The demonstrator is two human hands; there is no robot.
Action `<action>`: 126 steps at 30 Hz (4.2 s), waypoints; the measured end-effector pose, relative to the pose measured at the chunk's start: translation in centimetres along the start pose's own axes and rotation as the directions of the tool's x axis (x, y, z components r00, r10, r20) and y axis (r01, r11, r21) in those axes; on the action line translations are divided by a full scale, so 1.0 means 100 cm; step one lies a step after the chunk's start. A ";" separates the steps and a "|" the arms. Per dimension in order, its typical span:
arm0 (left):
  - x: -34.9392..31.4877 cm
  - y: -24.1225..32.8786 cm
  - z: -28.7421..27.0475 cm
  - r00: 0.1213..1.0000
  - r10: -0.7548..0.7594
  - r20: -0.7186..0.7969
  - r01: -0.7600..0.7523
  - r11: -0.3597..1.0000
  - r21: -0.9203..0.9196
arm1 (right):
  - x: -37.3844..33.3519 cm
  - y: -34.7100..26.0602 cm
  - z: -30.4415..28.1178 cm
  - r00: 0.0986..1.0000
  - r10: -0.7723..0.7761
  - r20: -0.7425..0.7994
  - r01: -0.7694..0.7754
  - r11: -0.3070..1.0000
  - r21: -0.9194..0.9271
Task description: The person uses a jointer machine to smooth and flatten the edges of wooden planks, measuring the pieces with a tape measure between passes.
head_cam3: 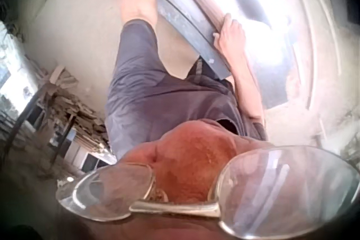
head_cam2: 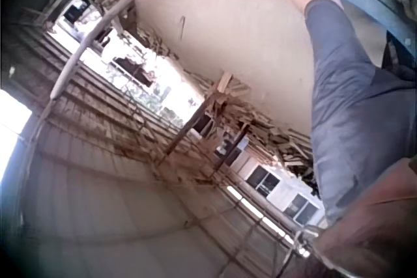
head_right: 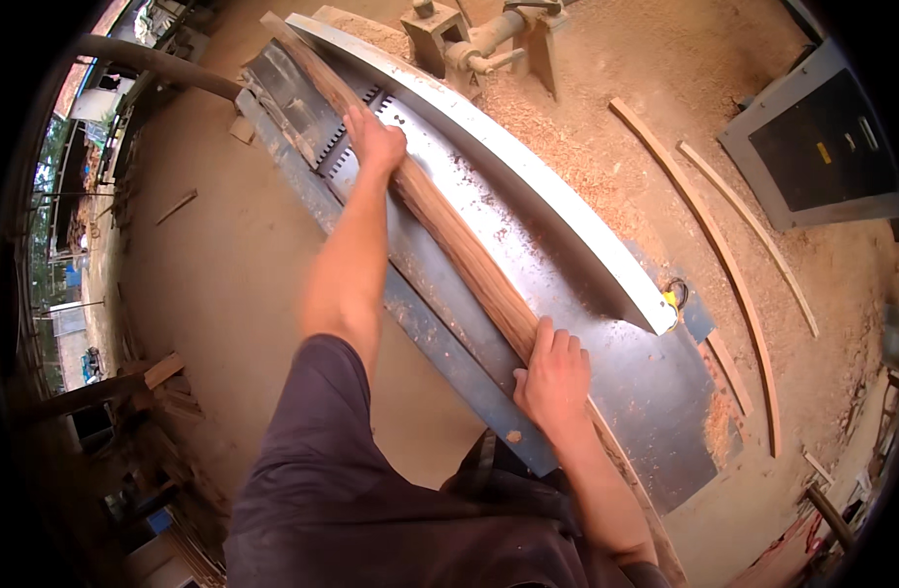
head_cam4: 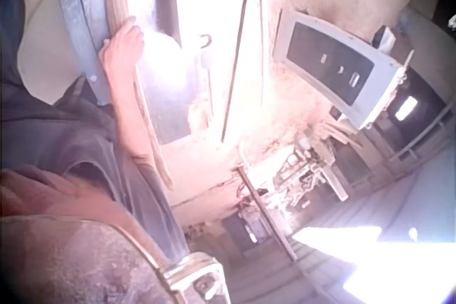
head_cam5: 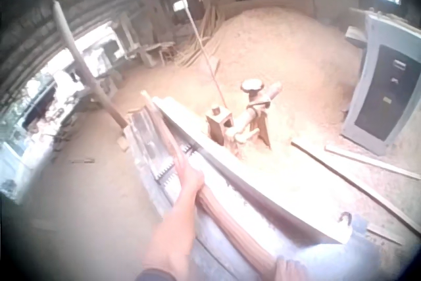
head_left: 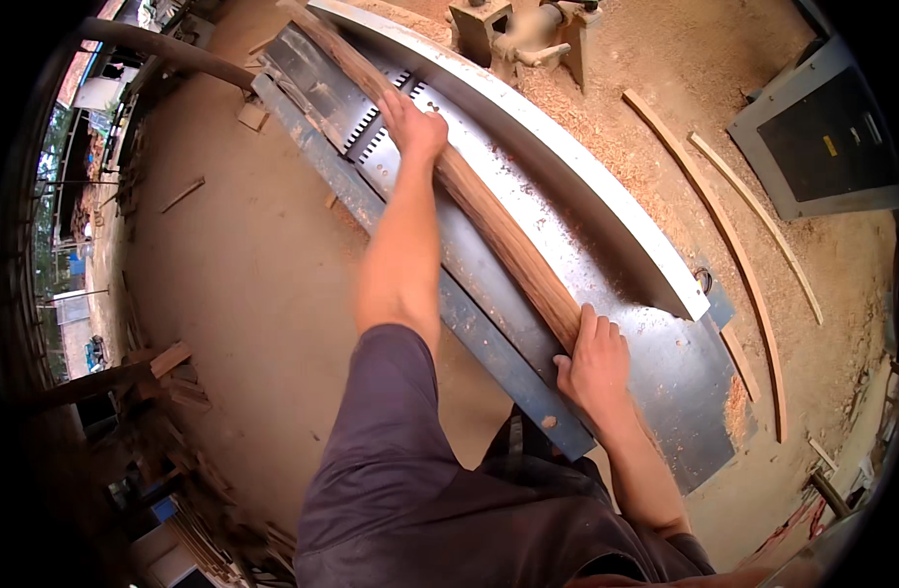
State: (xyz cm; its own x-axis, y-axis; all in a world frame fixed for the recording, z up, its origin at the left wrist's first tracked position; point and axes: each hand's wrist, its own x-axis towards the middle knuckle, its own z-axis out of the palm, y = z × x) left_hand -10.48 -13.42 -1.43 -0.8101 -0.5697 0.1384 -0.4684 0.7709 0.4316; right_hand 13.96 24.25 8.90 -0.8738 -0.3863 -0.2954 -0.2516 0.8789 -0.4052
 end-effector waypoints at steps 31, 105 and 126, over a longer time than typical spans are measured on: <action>-0.209 0.072 -0.013 0.995 -0.075 0.064 0.083 0.990 -0.115 | -0.616 0.395 0.007 0.831 0.550 0.089 -0.541 0.835 -0.102; 0.051 -0.022 0.003 0.996 0.088 0.011 -0.088 0.995 0.035 | -0.429 0.246 0.012 0.835 0.548 0.045 -0.545 0.835 -0.075; 0.166 -0.069 0.008 0.999 0.035 -0.021 -0.034 0.998 0.049 | -0.337 0.203 0.014 0.930 0.368 -0.025 -0.368 0.925 -0.088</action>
State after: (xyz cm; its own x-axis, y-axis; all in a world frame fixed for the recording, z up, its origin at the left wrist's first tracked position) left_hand -21.02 -27.96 -2.76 -0.8184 -0.5481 0.1726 -0.4572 0.8031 0.3821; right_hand 38.89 54.69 9.45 -0.9153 -0.0290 -0.4018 0.0522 0.9805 -0.1897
